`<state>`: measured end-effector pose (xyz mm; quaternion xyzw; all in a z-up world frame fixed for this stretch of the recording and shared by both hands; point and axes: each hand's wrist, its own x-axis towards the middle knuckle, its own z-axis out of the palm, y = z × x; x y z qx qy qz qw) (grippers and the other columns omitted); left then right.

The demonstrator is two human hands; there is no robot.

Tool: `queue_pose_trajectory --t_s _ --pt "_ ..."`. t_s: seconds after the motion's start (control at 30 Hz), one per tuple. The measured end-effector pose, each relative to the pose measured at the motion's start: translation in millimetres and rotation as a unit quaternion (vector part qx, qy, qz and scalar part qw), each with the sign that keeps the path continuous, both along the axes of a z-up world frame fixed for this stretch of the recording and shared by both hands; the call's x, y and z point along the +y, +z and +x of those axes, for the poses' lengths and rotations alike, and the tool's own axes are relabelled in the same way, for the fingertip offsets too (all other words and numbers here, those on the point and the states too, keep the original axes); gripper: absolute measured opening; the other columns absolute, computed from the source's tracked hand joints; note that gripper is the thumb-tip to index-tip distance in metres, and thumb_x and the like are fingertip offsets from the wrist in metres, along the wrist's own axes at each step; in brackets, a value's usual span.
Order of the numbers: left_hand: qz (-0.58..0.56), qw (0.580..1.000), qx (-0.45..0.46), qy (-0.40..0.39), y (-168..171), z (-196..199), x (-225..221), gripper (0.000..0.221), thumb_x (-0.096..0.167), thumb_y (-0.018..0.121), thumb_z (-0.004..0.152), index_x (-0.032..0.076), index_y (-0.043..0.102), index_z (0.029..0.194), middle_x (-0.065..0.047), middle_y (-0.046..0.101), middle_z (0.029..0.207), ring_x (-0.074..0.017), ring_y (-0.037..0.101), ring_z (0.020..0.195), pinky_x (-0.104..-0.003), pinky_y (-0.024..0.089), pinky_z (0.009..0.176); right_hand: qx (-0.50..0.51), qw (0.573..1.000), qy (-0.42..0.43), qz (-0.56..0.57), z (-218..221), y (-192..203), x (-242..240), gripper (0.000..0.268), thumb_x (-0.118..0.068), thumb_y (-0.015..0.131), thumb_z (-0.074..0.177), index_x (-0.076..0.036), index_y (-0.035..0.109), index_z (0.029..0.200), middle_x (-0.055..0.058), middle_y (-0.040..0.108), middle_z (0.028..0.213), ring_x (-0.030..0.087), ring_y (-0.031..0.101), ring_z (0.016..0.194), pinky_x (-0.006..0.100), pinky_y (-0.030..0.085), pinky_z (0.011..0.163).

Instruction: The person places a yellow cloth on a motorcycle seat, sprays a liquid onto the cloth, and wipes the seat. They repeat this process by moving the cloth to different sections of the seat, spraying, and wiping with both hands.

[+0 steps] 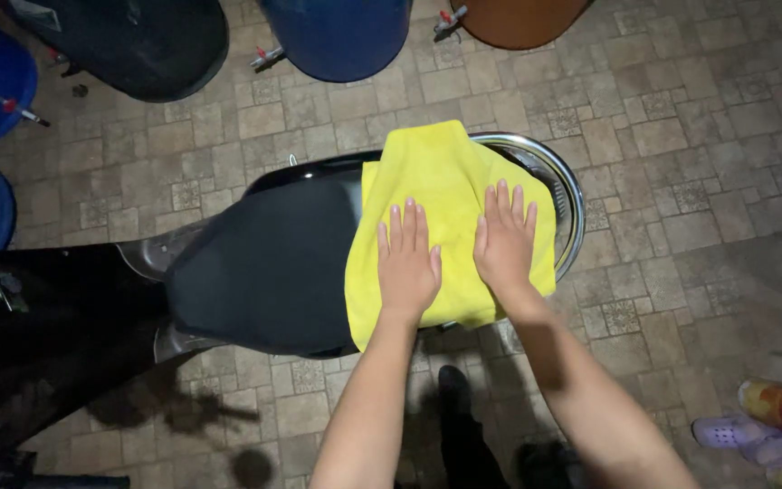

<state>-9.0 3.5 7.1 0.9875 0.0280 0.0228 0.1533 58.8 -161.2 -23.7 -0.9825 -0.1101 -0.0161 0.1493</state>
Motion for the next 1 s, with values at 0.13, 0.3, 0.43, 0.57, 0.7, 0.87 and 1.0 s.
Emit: queue_pose_trajectory --t_s 0.13,0.3,0.43,0.57,0.7,0.87,1.0 --pt "-0.016 1.0 0.003 -0.011 -0.3 -17.9 8.1 0.068 0.036 0.037 0.103 0.006 0.024 0.163 -0.012 0.018 0.172 -0.0335 0.012 0.159 -0.052 0.003 0.129 0.008 1.0 -0.009 -0.006 -15.3 -1.4 9.8 0.056 -0.03 0.028 0.111 -0.008 0.036 0.162 0.012 0.029 0.17 0.034 0.018 0.159 0.053 0.004 0.128" --pt "-0.005 0.999 0.048 -0.009 -17.1 -33.7 15.4 0.067 0.04 0.025 0.105 0.01 0.016 0.164 -0.01 0.009 0.174 -0.032 0.003 0.16 -0.052 -0.003 0.128 -0.004 1.0 0.011 0.003 -37.6 -3.1 23.5 0.056 -0.027 0.032 0.109 -0.004 0.035 0.161 0.017 0.029 0.169 0.037 0.02 0.157 0.054 0.006 0.127" --pt "0.006 0.998 0.059 0.004 -29.7 -48.5 30.2 0.069 0.043 0.028 0.104 0.012 0.016 0.165 -0.008 0.009 0.174 -0.0312 0.003 0.16 -0.053 -0.003 0.128 0.008 1.0 0.013 -0.009 -67.2 -16.5 47.5 0.06 -0.033 0.033 0.108 -0.006 0.032 0.162 0.017 0.026 0.17 0.038 0.018 0.158 0.056 0.006 0.126" --pt "0.005 0.998 0.061 0.021 -29.3 -57.3 52.5 0.071 0.044 0.033 0.104 0.011 0.017 0.165 -0.009 0.011 0.173 -0.0342 0.006 0.159 -0.056 0.002 0.127 0.058 0.996 0.038 -0.062 -85.2 -25.9 76.8 0.065 -0.04 0.024 0.107 -0.01 0.022 0.165 0.013 0.015 0.173 0.036 0.007 0.159 0.057 -0.004 0.126" --pt "-0.013 0.994 0.09 0.053 -37.2 -54.1 83.6 0.078 0.047 0.039 0.1 0.01 0.016 0.165 -0.013 0.014 0.173 -0.0377 0.01 0.159 -0.061 0.007 0.126 0.047 0.994 0.066 -0.074 -77.7 -17.4 100.8 0.068 -0.044 0.029 0.104 -0.012 0.024 0.164 0.011 0.017 0.173 0.035 0.009 0.16 0.058 -0.004 0.127" --pt "-0.032 0.989 0.115 0.087 -6.5 -27.8 105.9 0.076 0.045 0.033 0.102 0.009 0.011 0.166 -0.012 0.006 0.174 -0.0372 0.006 0.16 -0.06 0.006 0.126 -0.007 0.995 0.096 -0.026 -38.4 14.1 119.3 0.067 -0.042 0.04 0.104 -0.007 0.033 0.161 0.016 0.027 0.17 0.038 0.018 0.157 0.06 0.006 0.125" --pt "-0.058 0.989 0.09 0.106 -7.5 11.0 108.1 0.075 0.04 0.034 0.103 0.007 0.01 0.166 -0.014 0.004 0.174 -0.0399 0.001 0.16 -0.063 0.003 0.126 -0.014 0.995 0.098 -0.023 0.8 22.6 127.4 0.068 -0.044 0.041 0.105 -0.008 0.033 0.162 0.015 0.028 0.17 0.038 0.02 0.157 0.061 0.009 0.125"
